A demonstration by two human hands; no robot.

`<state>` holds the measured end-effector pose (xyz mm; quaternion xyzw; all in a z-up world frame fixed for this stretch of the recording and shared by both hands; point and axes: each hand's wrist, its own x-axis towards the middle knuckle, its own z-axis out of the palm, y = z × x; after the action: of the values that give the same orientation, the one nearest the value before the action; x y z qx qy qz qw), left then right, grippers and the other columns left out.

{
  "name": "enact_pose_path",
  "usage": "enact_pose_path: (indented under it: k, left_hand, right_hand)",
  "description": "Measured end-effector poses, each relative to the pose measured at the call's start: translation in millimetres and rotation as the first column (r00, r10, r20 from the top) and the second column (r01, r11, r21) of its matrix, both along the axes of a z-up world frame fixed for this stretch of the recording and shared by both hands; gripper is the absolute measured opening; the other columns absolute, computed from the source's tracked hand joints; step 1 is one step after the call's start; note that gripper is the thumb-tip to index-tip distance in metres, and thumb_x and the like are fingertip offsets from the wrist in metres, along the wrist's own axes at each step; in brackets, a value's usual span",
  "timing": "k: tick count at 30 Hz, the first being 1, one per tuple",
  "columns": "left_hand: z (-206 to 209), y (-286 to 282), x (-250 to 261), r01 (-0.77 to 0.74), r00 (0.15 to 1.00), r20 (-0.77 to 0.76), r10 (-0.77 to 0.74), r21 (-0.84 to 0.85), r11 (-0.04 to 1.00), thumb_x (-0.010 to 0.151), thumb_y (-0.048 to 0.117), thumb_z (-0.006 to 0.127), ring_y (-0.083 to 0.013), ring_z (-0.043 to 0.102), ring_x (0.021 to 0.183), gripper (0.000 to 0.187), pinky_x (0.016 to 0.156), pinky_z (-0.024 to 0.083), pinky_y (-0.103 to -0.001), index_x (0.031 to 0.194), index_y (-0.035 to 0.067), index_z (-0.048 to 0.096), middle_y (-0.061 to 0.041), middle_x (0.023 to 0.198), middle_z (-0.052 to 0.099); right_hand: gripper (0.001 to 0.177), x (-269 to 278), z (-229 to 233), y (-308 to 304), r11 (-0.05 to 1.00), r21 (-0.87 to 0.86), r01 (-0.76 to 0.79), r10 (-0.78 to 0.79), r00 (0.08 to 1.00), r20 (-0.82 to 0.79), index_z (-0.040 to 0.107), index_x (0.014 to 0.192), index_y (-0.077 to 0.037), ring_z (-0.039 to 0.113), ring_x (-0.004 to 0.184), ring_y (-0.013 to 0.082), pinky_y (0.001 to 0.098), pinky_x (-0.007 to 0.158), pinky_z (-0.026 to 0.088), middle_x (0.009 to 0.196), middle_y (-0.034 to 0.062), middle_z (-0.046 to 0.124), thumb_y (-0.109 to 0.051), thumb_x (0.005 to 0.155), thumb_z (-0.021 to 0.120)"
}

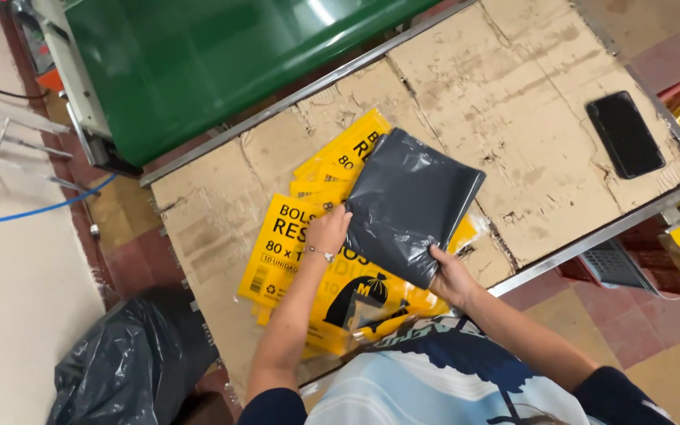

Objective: Folding and stacking plastic bags from a conveyor belt

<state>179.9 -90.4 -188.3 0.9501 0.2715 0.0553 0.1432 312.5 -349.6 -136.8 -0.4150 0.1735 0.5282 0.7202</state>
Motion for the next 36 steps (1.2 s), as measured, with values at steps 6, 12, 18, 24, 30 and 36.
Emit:
enact_pose_path:
  k: [6,12,18,24,30,36]
  left_hand:
    - [1,-11,28,-0.091,0.996,0.011,0.092,0.302,0.949,0.104,0.051,0.044,-0.0234,0.071,0.061,0.035,0.066,0.053,-0.044,0.089,0.022,0.055,0.0,0.061,0.065]
    - [55,-5,111,-0.246,0.965,-0.153,0.213,-0.246,0.937,0.096,0.054,0.06,-0.0304,0.051,0.124,0.053,0.091,0.052,-0.054,0.136,0.02,0.051,-0.005,0.128,0.059]
    - [57,-35,130,0.005,0.976,0.216,0.022,-0.123,0.992,0.093,0.042,0.065,-0.0247,0.051,0.115,0.023,0.09,0.052,-0.048,0.112,0.028,0.065,0.006,0.104,0.056]
    - [157,-102,63,-0.081,0.843,0.538,0.018,0.094,0.992,0.097,0.043,0.065,-0.0275,0.051,0.122,0.03,0.097,0.047,-0.048,0.122,0.026,0.065,0.003,0.113,0.056]
    - [99,-123,-40,-0.515,0.789,-0.504,0.352,-0.231,0.825,0.089,0.079,0.043,-0.0453,-0.013,0.154,0.106,0.111,0.006,-0.079,0.165,0.014,0.007,-0.01,0.172,-0.003]
    - [63,2,-39,-0.37,0.874,-0.334,0.352,0.01,0.929,0.091,0.082,0.024,-0.0423,-0.011,0.154,0.099,0.112,-0.001,-0.08,0.166,0.019,0.01,-0.005,0.172,0.0]
  right_hand:
    - [0.029,27,-74,-36,0.975,-0.166,-0.148,0.174,0.972,0.157,0.059,0.13,-0.012,0.076,0.086,0.0358,0.0516,0.065,0.065,0.108,0.0192,0.073,-0.018,0.102,0.059]
    - [0.046,60,-32,-33,0.475,-0.714,-0.514,0.861,0.439,0.256,0.078,0.081,-0.003,0.071,0.058,0.0273,0.0386,0.045,0.054,0.064,0.0182,0.071,-0.048,0.089,0.074]
    - [0.1,178,82,-19,0.652,-0.669,0.358,0.758,-0.302,0.578,0.056,0.14,-0.003,0.064,0.115,0.0445,0.0514,0.1,0.052,0.127,0.0238,0.063,-0.055,0.063,0.092]
    - [0.037,234,3,11,0.675,-0.704,-0.222,0.697,-0.12,0.706,0.08,0.095,-0.002,0.074,0.087,0.0396,0.0496,0.08,0.057,0.082,0.0198,0.077,-0.015,0.061,0.089]
    - [0.023,219,37,-51,0.81,-0.587,0.011,0.587,-0.033,0.809,0.066,0.111,0.002,0.056,0.102,0.0167,0.0379,0.089,0.047,0.109,0.0068,0.066,-0.019,0.105,0.067]
    - [0.02,210,18,-119,0.813,-0.572,0.111,0.499,0.376,0.781,0.063,0.108,-0.008,0.051,0.096,0.0099,0.0303,0.077,0.043,0.106,-0.0027,0.057,-0.028,0.109,0.064]
